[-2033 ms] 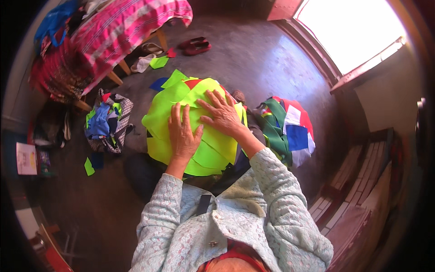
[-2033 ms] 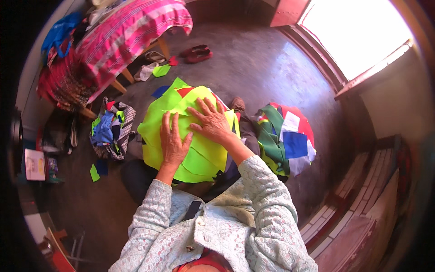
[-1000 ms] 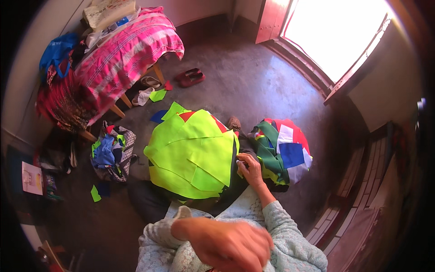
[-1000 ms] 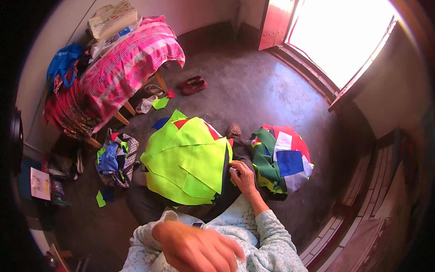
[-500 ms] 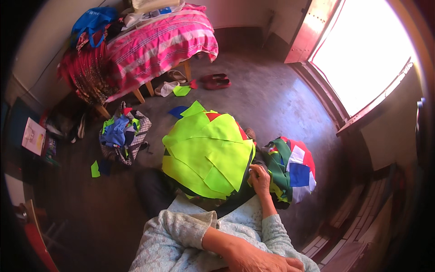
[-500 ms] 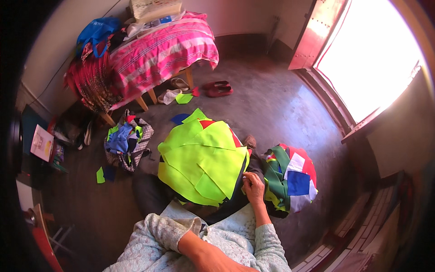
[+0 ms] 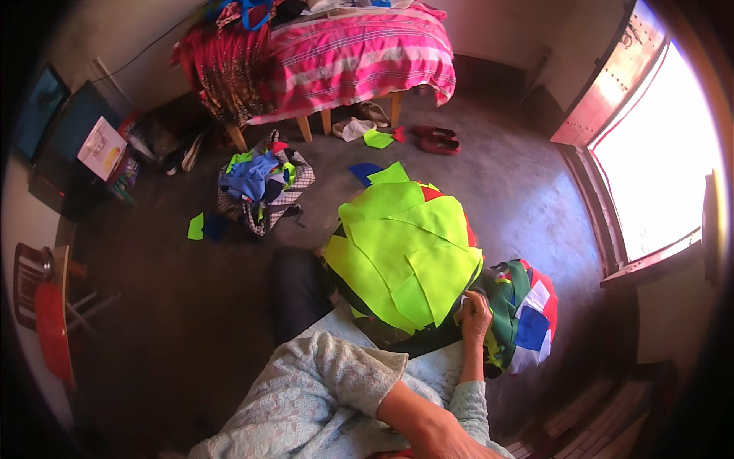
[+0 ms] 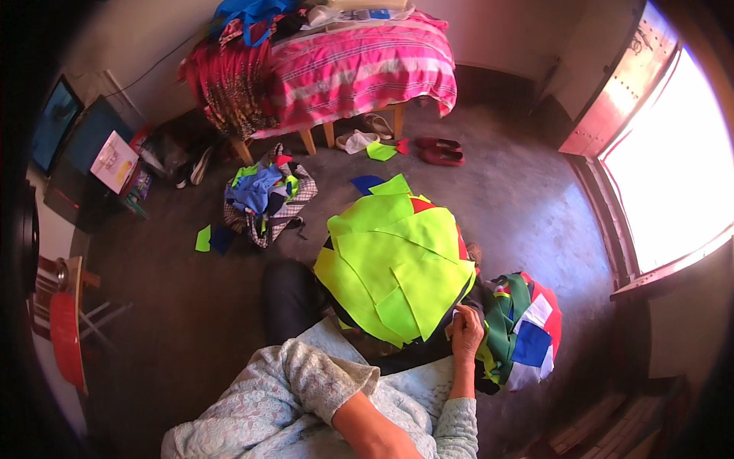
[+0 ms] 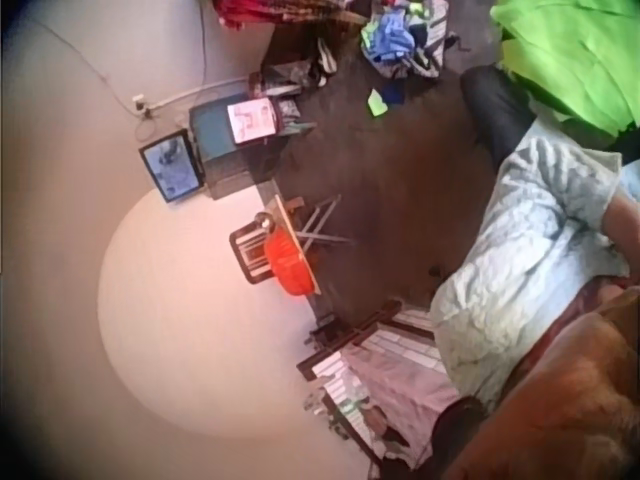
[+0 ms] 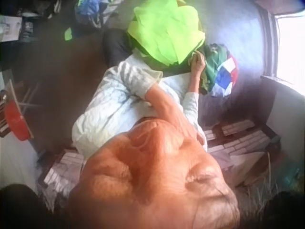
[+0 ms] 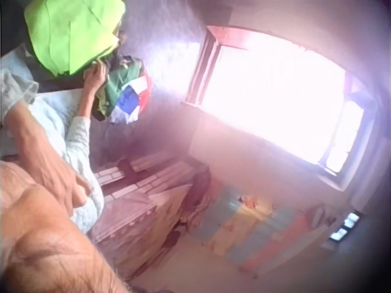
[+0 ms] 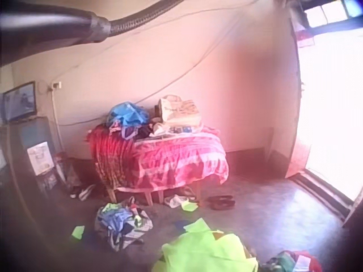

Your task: The person sits on the floor and stacks colorful fabric pieces by hand. They pick up individual pieces from a pile and place them onto a growing stack on their lap, smoothing each layer as they go.

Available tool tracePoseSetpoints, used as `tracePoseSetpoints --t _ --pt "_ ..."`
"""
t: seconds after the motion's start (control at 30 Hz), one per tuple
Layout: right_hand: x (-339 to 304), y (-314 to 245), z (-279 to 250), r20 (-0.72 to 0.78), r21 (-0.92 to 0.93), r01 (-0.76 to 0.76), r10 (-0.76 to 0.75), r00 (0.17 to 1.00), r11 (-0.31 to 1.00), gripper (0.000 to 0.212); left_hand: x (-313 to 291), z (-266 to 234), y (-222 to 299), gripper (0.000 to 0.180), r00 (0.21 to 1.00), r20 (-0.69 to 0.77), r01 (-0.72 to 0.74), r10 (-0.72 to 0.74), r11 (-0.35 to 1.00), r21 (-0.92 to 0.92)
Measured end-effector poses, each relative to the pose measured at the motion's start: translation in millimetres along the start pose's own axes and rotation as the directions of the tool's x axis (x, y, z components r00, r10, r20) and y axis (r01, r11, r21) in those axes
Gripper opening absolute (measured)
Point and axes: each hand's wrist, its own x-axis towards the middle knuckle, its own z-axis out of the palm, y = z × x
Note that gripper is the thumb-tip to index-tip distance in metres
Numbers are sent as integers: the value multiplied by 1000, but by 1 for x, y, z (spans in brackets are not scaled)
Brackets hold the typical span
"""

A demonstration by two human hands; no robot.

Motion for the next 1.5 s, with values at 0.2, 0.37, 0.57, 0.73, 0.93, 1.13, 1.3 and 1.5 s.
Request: tracePoseSetpoints --t 0.2,0.37,0.57,0.73,0.93,1.13,1.3,1.5 --pt "3 -7 1 24 -25 44 -44 999 999 17 -1 1 3 42 1000 -24 1 -1 999 33" --pt "3 -6 -1 43 -56 49 -46 998 997 17 0 0 2 41 999 -38 -15 16 999 37" --pt "3 -6 0 45 -45 62 -60 997 997 18 2 -1 -3 40 998 -58 -31 33 999 35" --pt "2 -2 1 37 -60 74 -72 997 995 19 -1 -3 -3 39 997 -72 -37 40 998 41" --pt "2 -3 1 53 -45 53 -51 997 998 18 -6 -4 -3 38 995 -93 -41 46 997 58" --pt "2 0 2 54 -44 12 -10 998 999 18 -12 -4 0 37 992 -106 -55 62 996 66" --pt "1 0 1 68 -49 -29 33 997 998 17 -18 -4 3 37 988 -116 -94 98 995 40" --pt "3 -3 1 58 -50 14 -12 998 999 17 -20 -3 4 36 988 -115 -99 102 995 30"
